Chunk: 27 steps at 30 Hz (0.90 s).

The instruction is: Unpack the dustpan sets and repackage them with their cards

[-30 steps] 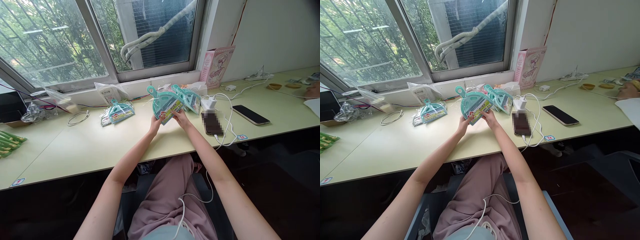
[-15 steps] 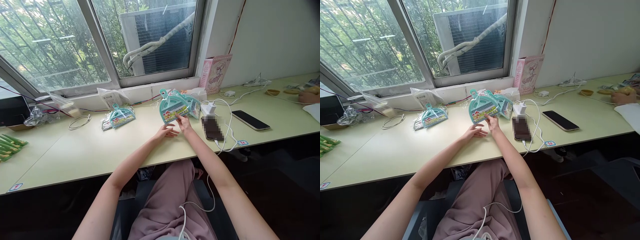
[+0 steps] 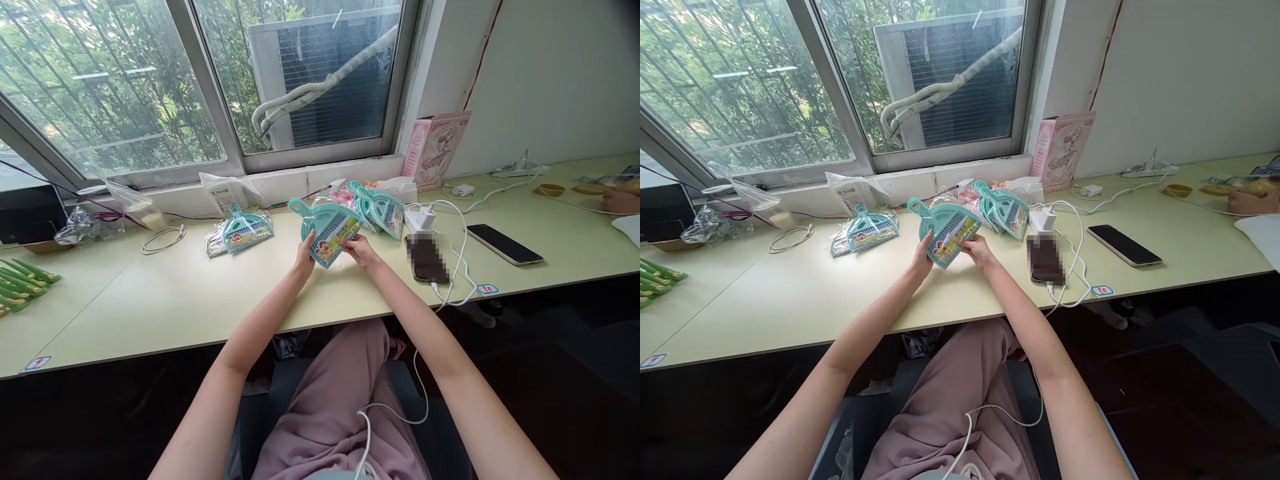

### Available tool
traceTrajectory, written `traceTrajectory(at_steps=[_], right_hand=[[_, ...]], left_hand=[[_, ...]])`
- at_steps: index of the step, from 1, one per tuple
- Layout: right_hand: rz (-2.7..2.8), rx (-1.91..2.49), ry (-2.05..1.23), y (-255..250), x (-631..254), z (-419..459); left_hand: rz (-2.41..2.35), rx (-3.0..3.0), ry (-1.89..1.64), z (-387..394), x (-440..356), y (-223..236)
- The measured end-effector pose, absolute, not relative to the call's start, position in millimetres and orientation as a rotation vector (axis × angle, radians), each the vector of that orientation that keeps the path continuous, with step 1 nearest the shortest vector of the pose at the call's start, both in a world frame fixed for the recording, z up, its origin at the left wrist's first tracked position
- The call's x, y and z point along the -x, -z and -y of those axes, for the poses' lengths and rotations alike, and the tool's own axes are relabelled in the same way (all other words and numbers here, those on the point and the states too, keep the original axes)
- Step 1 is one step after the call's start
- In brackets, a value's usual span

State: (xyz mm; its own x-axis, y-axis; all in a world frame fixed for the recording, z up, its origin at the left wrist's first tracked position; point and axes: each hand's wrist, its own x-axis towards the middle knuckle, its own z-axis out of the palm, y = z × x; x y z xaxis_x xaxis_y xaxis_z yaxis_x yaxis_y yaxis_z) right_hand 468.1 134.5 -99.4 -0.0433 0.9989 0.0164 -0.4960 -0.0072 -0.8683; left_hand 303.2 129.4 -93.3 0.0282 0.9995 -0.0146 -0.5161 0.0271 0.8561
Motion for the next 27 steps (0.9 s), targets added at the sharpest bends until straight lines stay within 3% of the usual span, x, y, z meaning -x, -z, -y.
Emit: traceTrajectory(at_steps=[27], right_hand=[[0.826,0.767,-1.34,94.7,-473.3,-131.0]], left_hand=[[-0.697,-0.861,-1.287,-114.3,-315.7,88.8]])
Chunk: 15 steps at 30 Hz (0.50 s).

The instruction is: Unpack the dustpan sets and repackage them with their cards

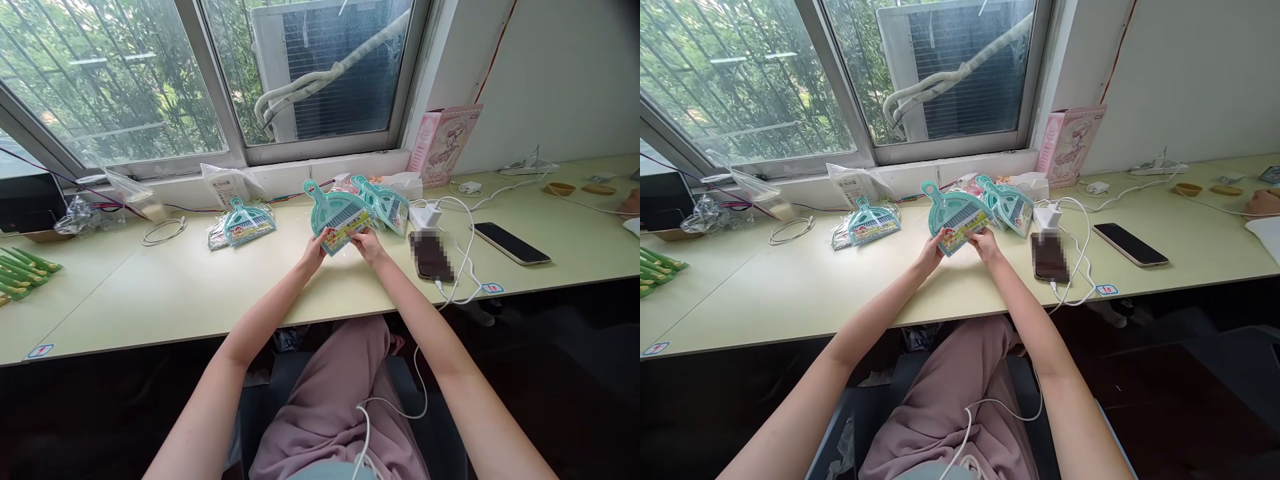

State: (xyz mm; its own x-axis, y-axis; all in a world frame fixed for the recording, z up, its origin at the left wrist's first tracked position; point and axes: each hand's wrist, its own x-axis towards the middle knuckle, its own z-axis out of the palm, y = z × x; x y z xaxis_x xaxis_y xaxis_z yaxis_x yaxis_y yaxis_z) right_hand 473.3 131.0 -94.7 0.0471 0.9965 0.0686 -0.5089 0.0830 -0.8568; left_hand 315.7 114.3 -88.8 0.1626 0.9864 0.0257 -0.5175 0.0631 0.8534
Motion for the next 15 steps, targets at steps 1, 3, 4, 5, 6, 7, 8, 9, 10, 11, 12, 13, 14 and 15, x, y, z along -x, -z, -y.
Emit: traceTrajectory(at_steps=[1,3,4,5,6,7,8,9,10,11,12,13,14,15], right_hand=[[0.826,0.769,-1.347,94.6,-473.6,-131.1],[0.819,0.77,-1.354,94.4,-473.9,-131.2],[0.814,0.77,-1.355,94.3,-474.0,-131.3],[0.808,0.772,-1.356,94.4,-474.1,-131.4],[0.804,0.773,-1.358,94.5,-474.2,-131.6],[0.8,0.774,-1.359,94.6,-474.4,-131.9],[0.798,0.774,-1.363,94.8,-474.7,-132.3],[0.795,0.773,-1.369,94.9,-475.1,-132.8],[0.793,0.771,-1.376,95.0,-475.7,-133.2],[0.792,0.766,-1.384,95.1,-476.4,-133.6],[0.793,0.76,-1.395,95.0,-477.2,-133.9],[0.795,0.755,-1.407,95.0,-478.2,-133.9],[0.8,0.749,-1.419,94.8,-479.2,-133.8],[0.807,0.739,-1.429,94.7,-480.3,-133.4]], left_hand=[[-0.692,-0.868,-1.283,-115.6,-315.1,90.0],[-0.684,-0.892,-1.273,-118.2,-314.0,93.0],[-0.678,-0.905,-1.267,-119.4,-313.5,94.4],[-0.667,-0.918,-1.262,-120.4,-313.0,95.6],[-0.653,-0.929,-1.26,-121.1,-312.7,96.5],[-0.64,-0.938,-1.258,-121.7,-312.4,97.1],[-0.628,-0.946,-1.254,-122.0,-312.1,97.4],[-0.62,-0.95,-1.251,-122.2,-311.9,97.5],[-0.617,-0.953,-1.248,-122.3,-311.7,97.3],[-0.619,-0.952,-1.247,-122.3,-311.5,97.0],[-0.622,-0.95,-1.247,-122.3,-311.4,96.7],[-0.622,-0.946,-1.248,-122.3,-311.2,96.3],[-0.622,-0.941,-1.252,-122.2,-311.1,95.9],[-0.624,-0.936,-1.255,-122.1,-311.0,95.3]])
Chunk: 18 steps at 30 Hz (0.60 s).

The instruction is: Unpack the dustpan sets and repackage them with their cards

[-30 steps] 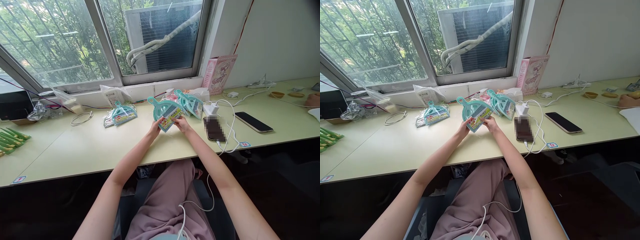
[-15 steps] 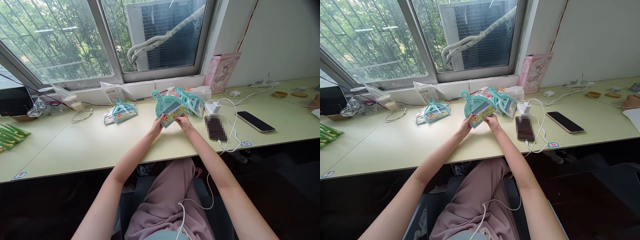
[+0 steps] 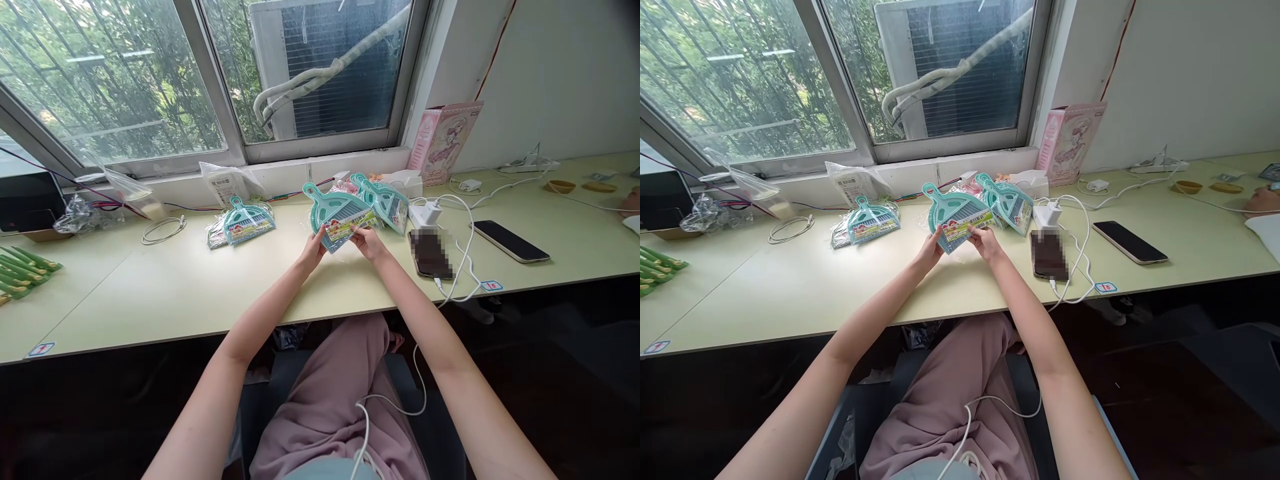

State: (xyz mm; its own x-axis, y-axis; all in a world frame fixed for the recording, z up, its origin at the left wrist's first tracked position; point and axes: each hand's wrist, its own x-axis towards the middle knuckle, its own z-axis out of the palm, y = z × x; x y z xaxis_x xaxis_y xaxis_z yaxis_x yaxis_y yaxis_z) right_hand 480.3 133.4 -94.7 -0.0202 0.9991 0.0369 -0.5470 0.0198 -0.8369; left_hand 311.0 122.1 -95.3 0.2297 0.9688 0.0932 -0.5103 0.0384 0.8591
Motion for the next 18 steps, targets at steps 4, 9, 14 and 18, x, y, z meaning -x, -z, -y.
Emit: traceTrajectory(at_steps=[4,9,14,18], right_hand=[[0.857,0.654,-1.468,94.0,-484.5,-130.5],[0.932,0.627,-1.493,95.1,-487.2,-128.6],[0.967,0.68,-1.469,98.3,-487.1,-131.8],[0.955,0.69,-1.44,99.7,-485.0,-133.7]], left_hand=[[-0.645,-0.914,-1.266,-121.4,-311.0,92.4],[-0.698,-0.859,-1.294,-120.4,-311.5,89.8],[-0.696,-0.885,-1.271,-120.1,-312.7,92.1],[-0.693,-0.938,-1.25,-120.6,-312.9,94.9]])
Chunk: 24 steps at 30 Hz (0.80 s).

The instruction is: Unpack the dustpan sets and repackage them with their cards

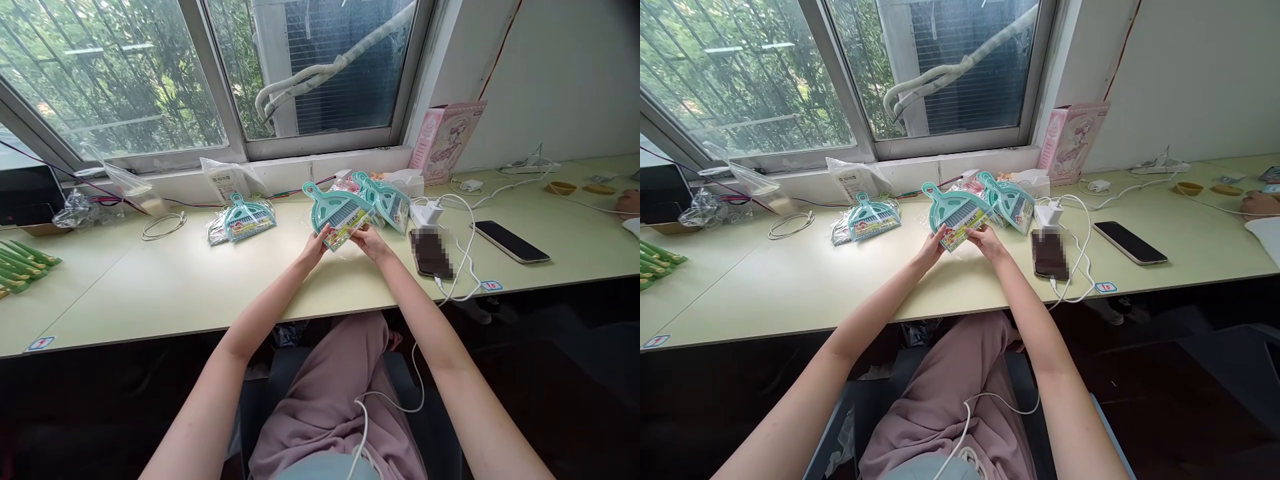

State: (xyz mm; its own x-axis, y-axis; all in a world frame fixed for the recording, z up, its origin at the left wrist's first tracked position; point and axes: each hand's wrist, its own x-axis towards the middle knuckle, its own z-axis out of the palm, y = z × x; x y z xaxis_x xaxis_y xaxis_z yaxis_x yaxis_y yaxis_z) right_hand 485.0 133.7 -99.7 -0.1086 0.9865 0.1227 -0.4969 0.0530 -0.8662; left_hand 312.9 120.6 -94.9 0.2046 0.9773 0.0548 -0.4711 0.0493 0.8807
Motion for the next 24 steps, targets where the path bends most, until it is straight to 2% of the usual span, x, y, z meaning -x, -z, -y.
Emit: traceTrajectory(at_steps=[24], right_hand=[[0.886,0.832,-1.382,101.8,-484.6,-138.6]], left_hand=[[-0.717,-1.059,-1.229,-118.5,-312.4,99.4]])
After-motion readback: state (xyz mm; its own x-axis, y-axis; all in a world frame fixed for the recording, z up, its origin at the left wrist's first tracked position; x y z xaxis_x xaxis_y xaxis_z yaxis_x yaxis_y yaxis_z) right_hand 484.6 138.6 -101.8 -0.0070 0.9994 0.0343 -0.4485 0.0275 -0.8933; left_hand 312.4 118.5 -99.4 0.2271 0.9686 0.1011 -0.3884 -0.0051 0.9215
